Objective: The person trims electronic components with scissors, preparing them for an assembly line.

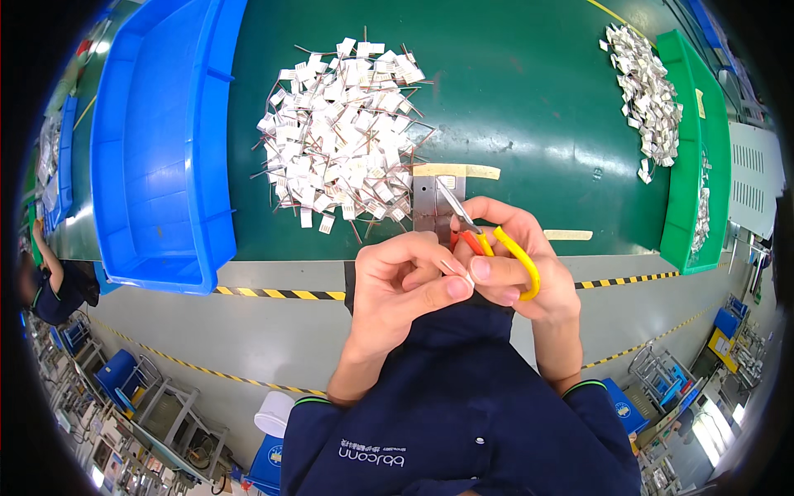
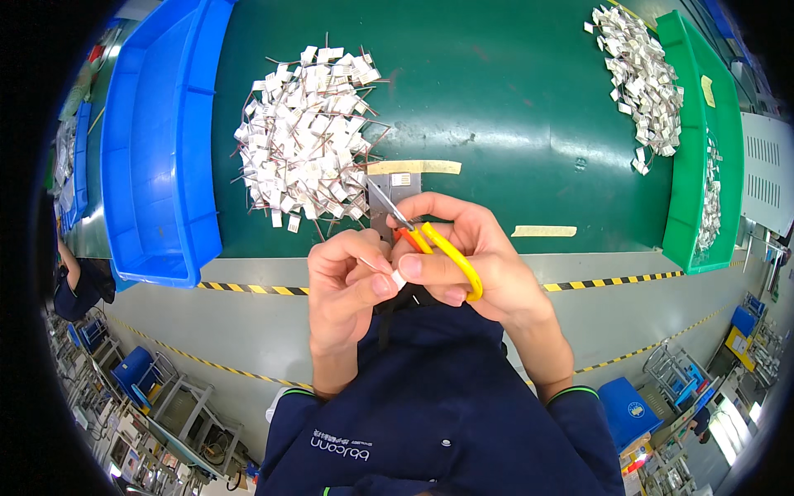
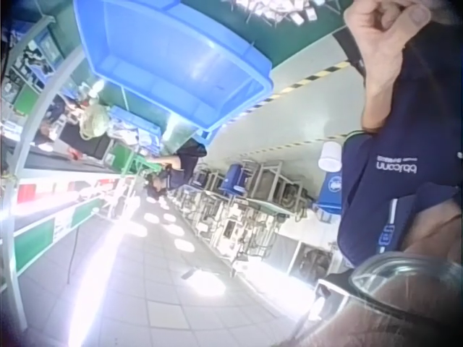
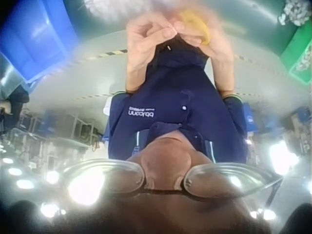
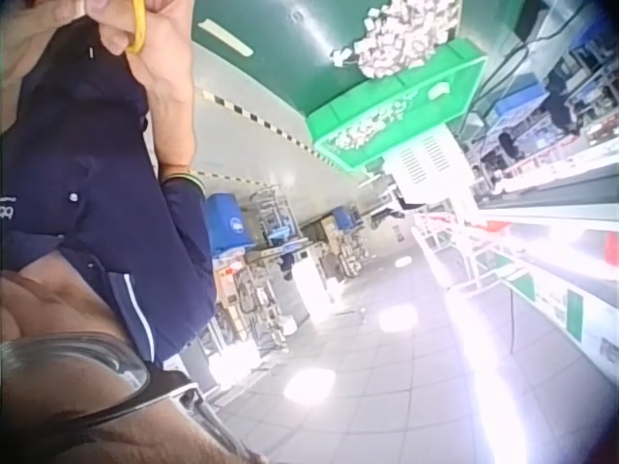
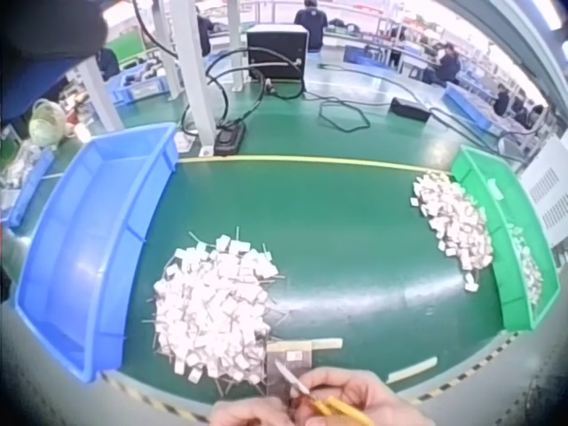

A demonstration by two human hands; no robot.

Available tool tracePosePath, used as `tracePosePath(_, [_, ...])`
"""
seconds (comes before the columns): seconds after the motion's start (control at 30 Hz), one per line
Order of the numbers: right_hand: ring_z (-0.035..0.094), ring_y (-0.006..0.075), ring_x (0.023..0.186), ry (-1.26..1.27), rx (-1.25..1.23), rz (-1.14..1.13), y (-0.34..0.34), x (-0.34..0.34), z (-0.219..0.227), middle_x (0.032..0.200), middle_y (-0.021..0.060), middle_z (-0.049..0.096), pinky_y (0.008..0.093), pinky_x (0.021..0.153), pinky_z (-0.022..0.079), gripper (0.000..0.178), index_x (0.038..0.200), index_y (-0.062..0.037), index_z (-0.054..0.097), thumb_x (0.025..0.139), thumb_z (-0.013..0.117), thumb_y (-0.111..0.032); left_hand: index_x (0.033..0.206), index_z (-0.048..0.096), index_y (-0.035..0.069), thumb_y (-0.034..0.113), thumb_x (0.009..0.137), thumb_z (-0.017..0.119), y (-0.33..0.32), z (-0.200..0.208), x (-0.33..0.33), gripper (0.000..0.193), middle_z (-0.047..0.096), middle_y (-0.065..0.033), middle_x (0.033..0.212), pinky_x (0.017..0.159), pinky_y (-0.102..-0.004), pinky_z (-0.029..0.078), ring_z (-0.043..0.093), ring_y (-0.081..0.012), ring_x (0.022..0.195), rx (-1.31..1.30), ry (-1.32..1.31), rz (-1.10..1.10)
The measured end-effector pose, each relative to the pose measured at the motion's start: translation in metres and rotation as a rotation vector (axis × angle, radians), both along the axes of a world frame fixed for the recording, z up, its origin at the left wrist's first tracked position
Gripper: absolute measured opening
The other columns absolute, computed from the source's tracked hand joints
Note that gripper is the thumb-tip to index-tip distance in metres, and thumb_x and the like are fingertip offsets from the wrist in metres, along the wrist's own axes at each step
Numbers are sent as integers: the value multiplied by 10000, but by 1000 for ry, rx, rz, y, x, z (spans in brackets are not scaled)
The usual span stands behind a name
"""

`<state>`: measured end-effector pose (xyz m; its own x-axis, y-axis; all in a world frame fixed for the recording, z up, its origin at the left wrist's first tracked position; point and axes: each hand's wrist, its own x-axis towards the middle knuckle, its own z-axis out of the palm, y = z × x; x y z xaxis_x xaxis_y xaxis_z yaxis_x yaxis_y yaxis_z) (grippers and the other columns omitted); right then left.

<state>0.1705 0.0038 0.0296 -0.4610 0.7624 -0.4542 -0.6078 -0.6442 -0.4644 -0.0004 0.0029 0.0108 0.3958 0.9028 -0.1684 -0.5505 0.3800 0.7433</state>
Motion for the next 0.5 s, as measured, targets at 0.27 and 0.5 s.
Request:
tracePosePath(0.27, [426,19,496,-76,73,25,-2,-3,0,774,71,619,165,406,251,364,1072,29,497,762,686,-4,831,620,1,-37,783,670,-2,-4,2,80,484,44,608,549,-180,358,415,-23,563,-59,-69,60])
tracePosePath(0.5, [577,52,703,-152,128,38,-14,-5,4,836,63,631,148,560,400,350,1085,12,494,783,665,54,877,558,7,31,856,617,4,0,-6,67,480,43,696,481,-193,248,354,-19,562,-120,7,285])
